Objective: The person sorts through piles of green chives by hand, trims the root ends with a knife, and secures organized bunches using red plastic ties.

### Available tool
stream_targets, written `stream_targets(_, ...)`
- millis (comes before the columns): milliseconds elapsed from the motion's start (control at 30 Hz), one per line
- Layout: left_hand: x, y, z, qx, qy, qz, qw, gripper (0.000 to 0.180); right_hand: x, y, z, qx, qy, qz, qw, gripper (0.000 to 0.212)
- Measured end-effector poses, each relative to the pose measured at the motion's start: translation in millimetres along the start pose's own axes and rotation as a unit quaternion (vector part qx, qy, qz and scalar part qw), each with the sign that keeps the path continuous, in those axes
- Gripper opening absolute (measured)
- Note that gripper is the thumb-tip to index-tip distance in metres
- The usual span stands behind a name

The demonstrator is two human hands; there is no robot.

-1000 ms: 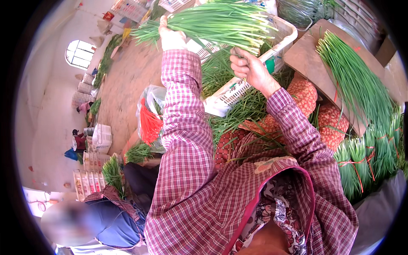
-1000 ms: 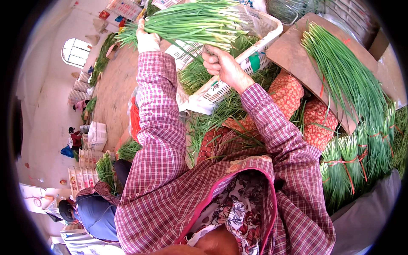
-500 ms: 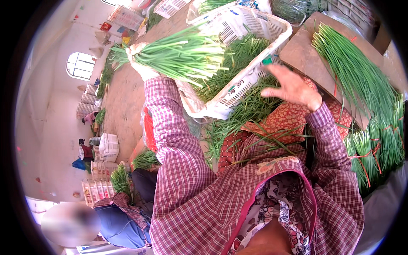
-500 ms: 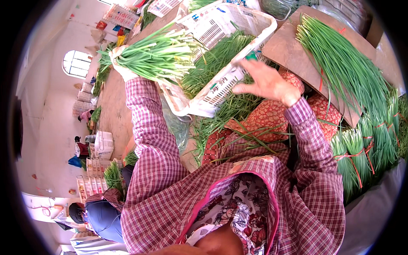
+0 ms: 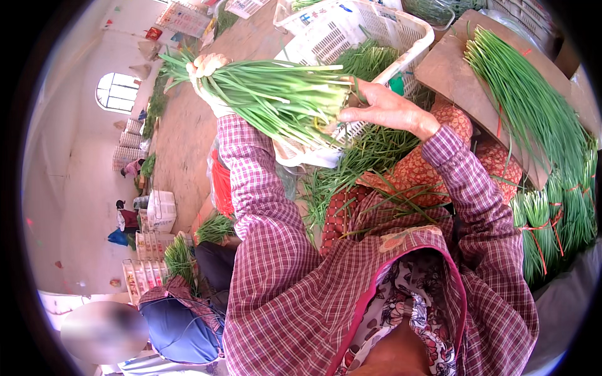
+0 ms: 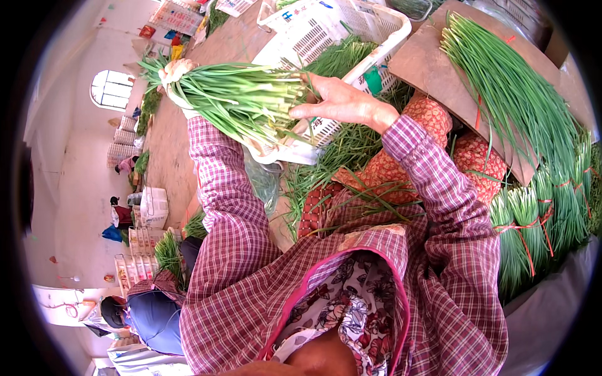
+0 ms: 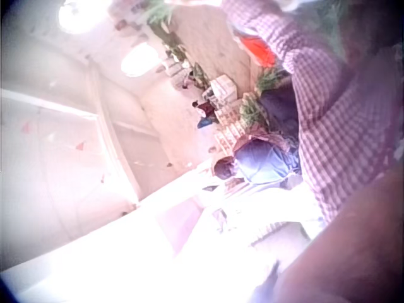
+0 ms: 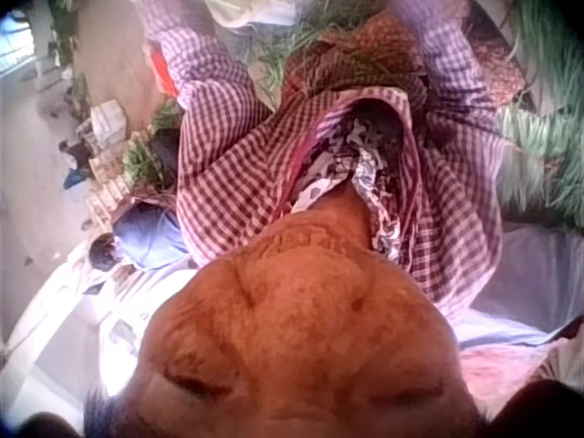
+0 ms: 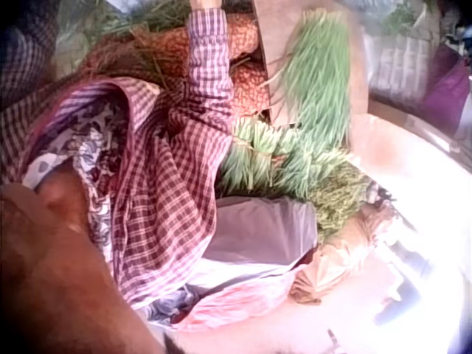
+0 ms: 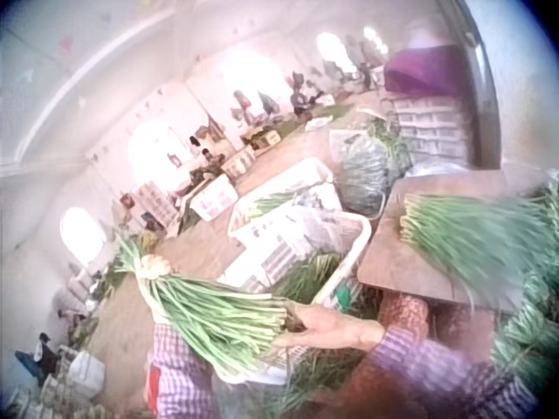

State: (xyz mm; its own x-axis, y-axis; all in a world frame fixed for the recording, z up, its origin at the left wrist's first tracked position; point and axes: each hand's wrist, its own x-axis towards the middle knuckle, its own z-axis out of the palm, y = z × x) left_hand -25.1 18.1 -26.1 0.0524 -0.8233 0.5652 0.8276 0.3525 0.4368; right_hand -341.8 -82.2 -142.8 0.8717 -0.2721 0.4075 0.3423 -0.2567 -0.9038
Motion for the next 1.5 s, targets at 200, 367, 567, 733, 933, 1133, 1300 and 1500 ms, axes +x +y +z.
stream_targets(200,-21.9,7.2,-11.6,0.043,0.059,0.057,0.996,0.026,-33.6,-3.8,-15.5,-0.282,0.035,-0.039,0.958,0.030)
stream_targets(367,-33.9,22.1,-15.6,0.107,0.138,0.132,0.976,0.028,-93.4,-0.7,-28.9,-0.317,0.021,0.059,0.946,0.030)
stream_targets(567,-33.8,6.3,-24.7,0.172,0.094,0.118,0.973,0.032,-76.6,15.6,-19.3,-0.323,0.051,0.013,0.945,0.073)
stream_targets(733,-27.5,9.6,-26.7,0.106,0.097,0.120,0.982,0.025,-17.9,16.0,13.0,0.013,0.116,0.106,0.987,0.090)
stream_targets(933,-22.3,-3.2,-19.7,0.070,0.066,0.119,0.988,0.023,11.9,1.3,48.2,0.198,0.128,0.149,0.960,0.090)
stream_targets(1133,-14.9,-21.3,3.0,0.064,0.060,0.136,0.987,0.022,27.4,40.4,43.9,0.003,0.211,0.105,0.972,0.057)
stream_targets(1300,-19.6,-23.2,11.3,0.114,0.110,0.171,0.972,0.022,23.7,54.2,40.8,-0.140,0.204,0.092,0.965,0.026)
stream_targets(1500,-23.4,-1.1,0.1,0.134,0.133,0.187,0.964,0.027,-12.9,79.6,27.4,-0.305,0.163,0.047,0.937,0.020)
